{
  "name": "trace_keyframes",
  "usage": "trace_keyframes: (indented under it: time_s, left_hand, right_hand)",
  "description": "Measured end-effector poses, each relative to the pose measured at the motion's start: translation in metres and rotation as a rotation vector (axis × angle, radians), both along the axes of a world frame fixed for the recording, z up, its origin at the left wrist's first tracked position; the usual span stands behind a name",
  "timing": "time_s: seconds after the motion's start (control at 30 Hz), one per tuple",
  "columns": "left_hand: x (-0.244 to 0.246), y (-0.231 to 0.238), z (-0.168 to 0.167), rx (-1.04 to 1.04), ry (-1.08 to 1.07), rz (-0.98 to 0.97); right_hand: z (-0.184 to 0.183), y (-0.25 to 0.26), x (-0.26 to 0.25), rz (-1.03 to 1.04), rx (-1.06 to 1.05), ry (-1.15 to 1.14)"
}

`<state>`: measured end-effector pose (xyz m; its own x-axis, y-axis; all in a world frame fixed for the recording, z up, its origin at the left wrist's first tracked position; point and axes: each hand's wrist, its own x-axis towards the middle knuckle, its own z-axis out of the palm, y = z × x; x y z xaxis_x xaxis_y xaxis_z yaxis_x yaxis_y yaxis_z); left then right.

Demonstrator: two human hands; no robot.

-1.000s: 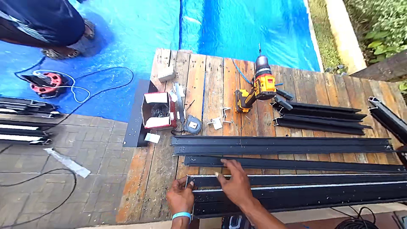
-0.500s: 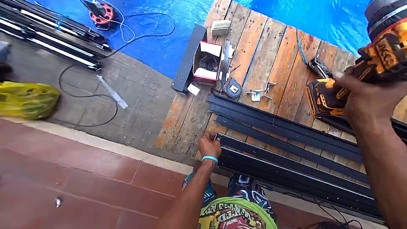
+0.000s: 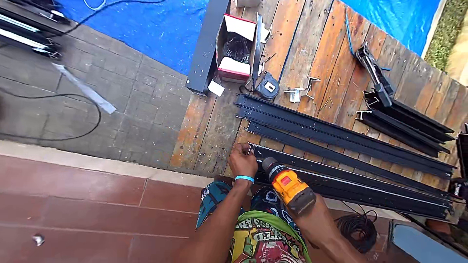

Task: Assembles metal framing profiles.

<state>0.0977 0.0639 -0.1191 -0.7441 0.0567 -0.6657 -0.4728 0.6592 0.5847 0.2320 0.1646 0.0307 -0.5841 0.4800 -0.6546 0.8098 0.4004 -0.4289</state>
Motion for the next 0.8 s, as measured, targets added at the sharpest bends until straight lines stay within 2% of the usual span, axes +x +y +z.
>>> trace_keyframes:
  time_s: [0.1, 0.2, 0.63, 0.8]
  left_hand:
    - [0.0, -0.001, 0.0, 0.009, 0.002, 0.002]
    - [-0.001, 0.0, -0.004, 0.005, 0.001, 0.027]
    - [0.002, 0.0, -0.01, 0.043, 0.026, 0.105]
    - [0.005, -0.003, -0.005, 0.076, 0.023, 0.074]
  right_hand:
    - [-0.015, -0.002, -0.014, 0.003, -0.002, -0.122]
    - [-0.022, -0.003, -0.018, -0.022, -0.011, -0.139]
    - [-0.016, -0.003, -0.034, -0.041, -0.021, -0.238]
    - [-0.016, -0.001, -0.034, -0.024, -0.03, -0.249]
